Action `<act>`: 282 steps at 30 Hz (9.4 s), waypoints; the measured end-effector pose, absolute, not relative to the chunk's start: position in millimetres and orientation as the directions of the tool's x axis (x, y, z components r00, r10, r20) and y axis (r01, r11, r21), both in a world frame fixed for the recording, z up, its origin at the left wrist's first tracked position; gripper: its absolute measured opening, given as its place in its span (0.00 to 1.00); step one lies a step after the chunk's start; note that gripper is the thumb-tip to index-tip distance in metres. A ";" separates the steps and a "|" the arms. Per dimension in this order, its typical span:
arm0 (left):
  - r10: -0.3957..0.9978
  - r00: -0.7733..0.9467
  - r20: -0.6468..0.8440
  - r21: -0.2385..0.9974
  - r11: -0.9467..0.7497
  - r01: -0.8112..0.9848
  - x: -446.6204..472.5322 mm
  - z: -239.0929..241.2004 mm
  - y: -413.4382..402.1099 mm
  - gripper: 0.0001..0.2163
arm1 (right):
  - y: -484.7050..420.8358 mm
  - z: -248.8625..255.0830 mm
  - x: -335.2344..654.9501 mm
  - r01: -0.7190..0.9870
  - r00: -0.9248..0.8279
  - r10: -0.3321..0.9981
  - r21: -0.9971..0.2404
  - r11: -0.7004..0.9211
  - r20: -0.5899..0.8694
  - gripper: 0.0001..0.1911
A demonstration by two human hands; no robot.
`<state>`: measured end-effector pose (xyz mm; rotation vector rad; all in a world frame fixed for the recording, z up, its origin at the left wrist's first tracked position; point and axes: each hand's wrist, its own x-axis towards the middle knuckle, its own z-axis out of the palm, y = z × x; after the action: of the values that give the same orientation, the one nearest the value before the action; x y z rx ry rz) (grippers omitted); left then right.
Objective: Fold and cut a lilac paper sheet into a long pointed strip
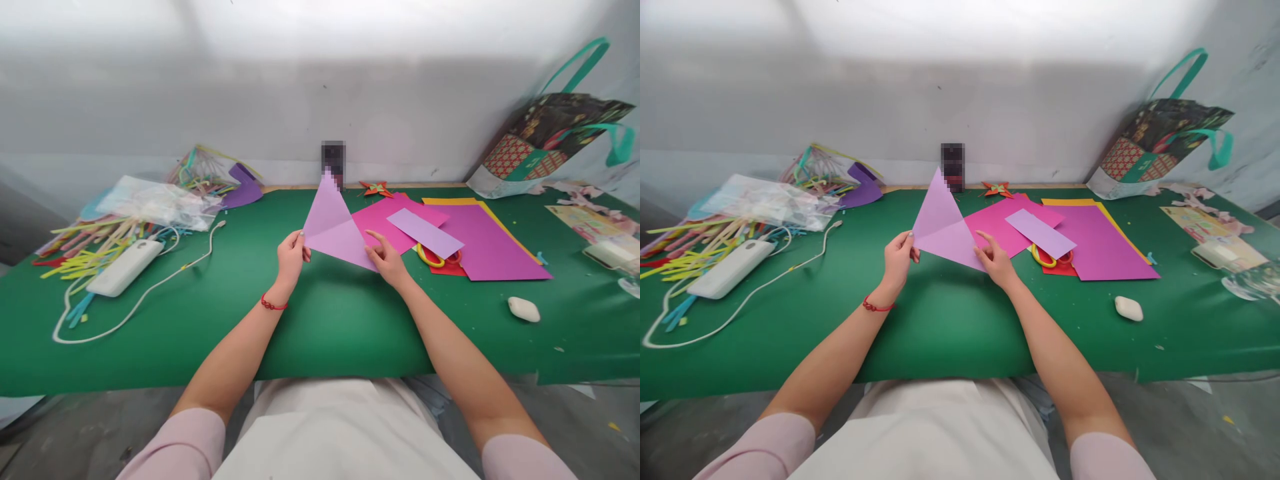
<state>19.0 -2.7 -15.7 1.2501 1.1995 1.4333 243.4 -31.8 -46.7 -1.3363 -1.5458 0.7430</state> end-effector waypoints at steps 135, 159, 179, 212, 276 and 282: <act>0.782 0.552 -0.288 0.954 0.185 0.235 -19.5 -0.1 4.4 0.11 | -31.1 -48.5 250.3 -0.039 -0.108 0.988 -0.993 -0.113 -0.108 0.21; 0.807 0.408 -0.427 0.769 0.561 -0.307 3.1 -10.9 -5.1 0.09 | -32.5 -40.3 249.4 -0.154 -0.114 0.977 -0.968 -0.196 -0.180 0.25; 0.763 0.545 -0.347 0.663 0.611 -0.433 -0.1 -23.9 1.1 0.15 | -33.1 -39.7 248.3 -0.338 -0.127 0.958 -0.897 -0.285 -0.256 0.15; 0.690 0.642 -0.335 0.891 0.454 -0.023 -20.8 -29.4 14.8 0.16 | -35.1 -30.7 246.5 -0.255 -0.041 0.952 -0.918 -0.303 -0.303 0.11; 0.795 0.334 -0.506 0.755 0.596 -0.274 -15.8 -23.0 23.4 0.05 | -29.0 -40.8 248.7 -0.131 -0.075 0.949 -0.940 -0.315 -0.307 0.11; 0.868 0.050 -0.494 0.825 0.486 -0.287 -10.8 -24.5 25.2 0.05 | -32.7 -33.0 243.6 -0.084 -0.131 0.946 -0.948 -0.308 -0.296 0.14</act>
<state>-10.8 25.2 -24.5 0.6065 1.2139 0.9665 243.6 -32.7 -33.0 -1.2933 -1.0539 1.5700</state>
